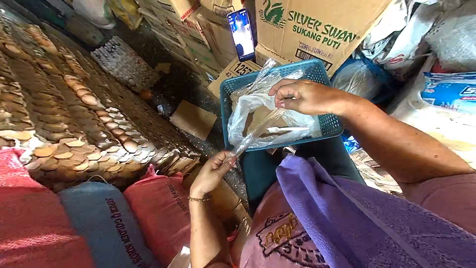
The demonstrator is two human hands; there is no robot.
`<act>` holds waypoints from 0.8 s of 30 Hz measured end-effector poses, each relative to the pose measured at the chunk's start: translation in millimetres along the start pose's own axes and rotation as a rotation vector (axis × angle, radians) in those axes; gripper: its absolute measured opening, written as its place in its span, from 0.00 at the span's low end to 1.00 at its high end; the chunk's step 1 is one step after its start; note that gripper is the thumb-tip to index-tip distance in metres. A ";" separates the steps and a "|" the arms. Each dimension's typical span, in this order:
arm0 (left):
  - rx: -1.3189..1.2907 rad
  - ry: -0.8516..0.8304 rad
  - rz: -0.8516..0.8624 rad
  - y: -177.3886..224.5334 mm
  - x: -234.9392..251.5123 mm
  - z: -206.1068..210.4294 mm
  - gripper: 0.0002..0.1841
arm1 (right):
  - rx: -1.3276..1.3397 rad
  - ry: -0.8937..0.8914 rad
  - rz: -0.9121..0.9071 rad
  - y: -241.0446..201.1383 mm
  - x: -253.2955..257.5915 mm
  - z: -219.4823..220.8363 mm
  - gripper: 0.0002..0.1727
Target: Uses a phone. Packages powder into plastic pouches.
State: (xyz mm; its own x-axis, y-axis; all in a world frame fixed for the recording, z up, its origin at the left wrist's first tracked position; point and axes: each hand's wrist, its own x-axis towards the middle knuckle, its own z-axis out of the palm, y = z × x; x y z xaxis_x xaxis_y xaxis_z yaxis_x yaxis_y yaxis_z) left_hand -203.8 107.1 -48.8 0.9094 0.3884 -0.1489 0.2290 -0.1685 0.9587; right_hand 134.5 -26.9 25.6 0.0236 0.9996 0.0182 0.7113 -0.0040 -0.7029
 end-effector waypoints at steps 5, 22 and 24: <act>-0.071 -0.082 0.007 -8.1 9.0 24.7 0.10 | -0.157 0.053 -0.131 -22.9 -8.6 -7.8 0.09; -0.208 0.279 0.362 66.8 66.8 130.4 0.05 | -0.512 0.091 -0.359 -90.0 -60.0 -5.8 0.10; -0.232 0.340 0.390 70.7 74.3 130.3 0.04 | -0.340 0.253 -0.340 -81.0 -64.4 -16.4 0.16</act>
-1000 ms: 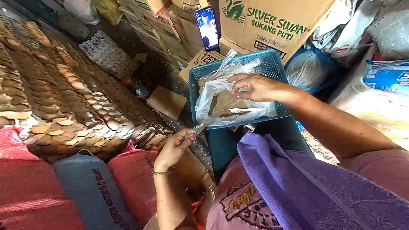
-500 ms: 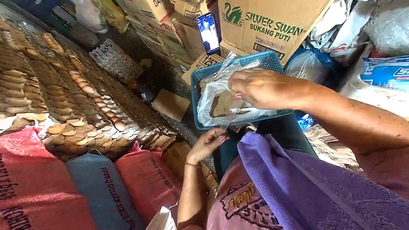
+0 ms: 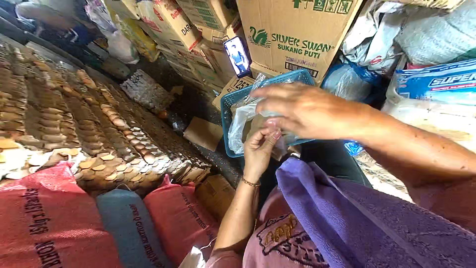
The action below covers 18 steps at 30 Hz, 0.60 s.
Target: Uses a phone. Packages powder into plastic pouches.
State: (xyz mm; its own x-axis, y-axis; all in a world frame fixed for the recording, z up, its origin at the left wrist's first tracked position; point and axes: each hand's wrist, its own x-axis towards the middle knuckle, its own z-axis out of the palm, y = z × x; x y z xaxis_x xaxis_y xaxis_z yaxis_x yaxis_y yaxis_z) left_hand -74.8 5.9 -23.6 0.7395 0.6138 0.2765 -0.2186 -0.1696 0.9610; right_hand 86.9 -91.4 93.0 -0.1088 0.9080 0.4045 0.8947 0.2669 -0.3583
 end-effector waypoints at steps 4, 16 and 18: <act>-0.026 0.070 0.018 1.7 12.4 1.0 0.04 | 0.317 0.352 0.215 25.5 -23.6 4.0 0.15; 0.016 0.102 0.046 -10.6 27.2 13.7 0.15 | 0.664 0.458 0.419 28.1 -46.7 58.5 0.09; 0.033 0.094 0.053 -12.9 27.8 16.3 0.15 | 0.647 0.452 0.445 29.6 -48.3 60.0 0.08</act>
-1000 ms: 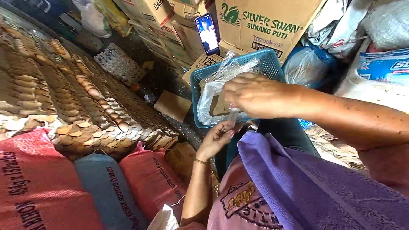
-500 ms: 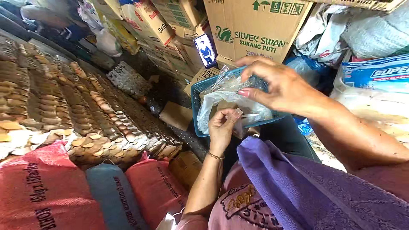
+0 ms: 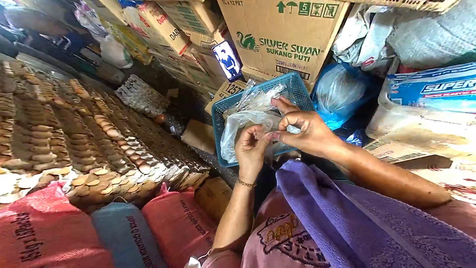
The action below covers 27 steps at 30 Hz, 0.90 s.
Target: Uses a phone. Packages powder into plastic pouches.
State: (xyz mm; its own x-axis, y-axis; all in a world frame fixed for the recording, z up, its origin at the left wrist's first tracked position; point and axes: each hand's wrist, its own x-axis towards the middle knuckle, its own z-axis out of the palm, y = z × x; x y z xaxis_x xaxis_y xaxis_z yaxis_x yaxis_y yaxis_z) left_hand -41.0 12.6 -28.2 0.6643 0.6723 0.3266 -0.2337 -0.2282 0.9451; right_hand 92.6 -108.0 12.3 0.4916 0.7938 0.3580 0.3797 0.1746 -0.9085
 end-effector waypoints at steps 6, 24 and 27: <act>0.041 -0.022 -0.037 -8.2 2.7 -1.1 0.14 | -0.066 -0.054 0.220 6.6 4.2 -5.4 0.43; -0.243 -0.332 -0.270 -11.0 -15.5 2.8 0.16 | -0.194 0.050 -0.142 3.3 38.2 -2.5 0.09; -0.317 -0.402 -0.370 -5.1 -11.1 -5.4 0.18 | -0.168 0.085 -0.122 8.3 48.6 -18.7 0.09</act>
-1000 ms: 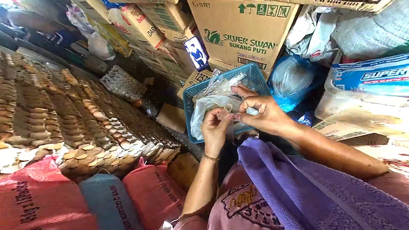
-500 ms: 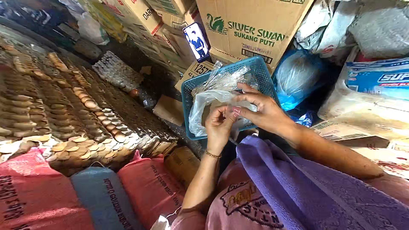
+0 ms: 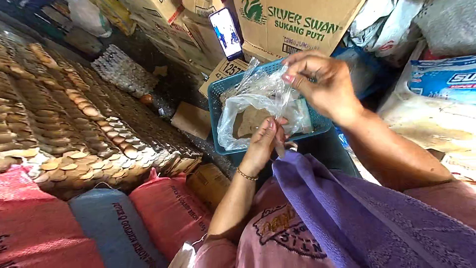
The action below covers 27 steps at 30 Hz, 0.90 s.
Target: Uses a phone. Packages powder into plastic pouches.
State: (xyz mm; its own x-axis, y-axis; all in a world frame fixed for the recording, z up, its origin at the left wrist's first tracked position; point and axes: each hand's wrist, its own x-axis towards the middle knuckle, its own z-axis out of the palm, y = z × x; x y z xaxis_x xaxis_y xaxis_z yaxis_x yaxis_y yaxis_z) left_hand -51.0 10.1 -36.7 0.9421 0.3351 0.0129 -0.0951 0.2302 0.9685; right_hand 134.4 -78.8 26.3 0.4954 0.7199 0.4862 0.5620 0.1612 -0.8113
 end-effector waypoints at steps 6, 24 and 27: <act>-0.193 -0.007 -0.118 16.7 10.6 -6.4 0.14 | -0.045 0.039 -0.036 0.0 5.7 -8.6 0.14; 0.948 -0.133 -0.035 45.7 13.7 -11.8 0.14 | -0.726 -0.493 -0.293 3.4 -50.7 -29.0 0.16; 1.024 -0.107 0.062 52.7 12.6 -10.1 0.15 | -0.750 -0.422 -0.294 2.7 -54.3 -37.8 0.15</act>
State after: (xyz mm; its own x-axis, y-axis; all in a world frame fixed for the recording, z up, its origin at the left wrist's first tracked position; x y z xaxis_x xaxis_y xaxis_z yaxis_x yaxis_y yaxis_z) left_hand -47.4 35.7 12.0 0.9733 0.2254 0.0439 0.1276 -0.6899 0.7125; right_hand 134.1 -143.0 9.9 0.0630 0.9303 0.3613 0.9842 0.0020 -0.1769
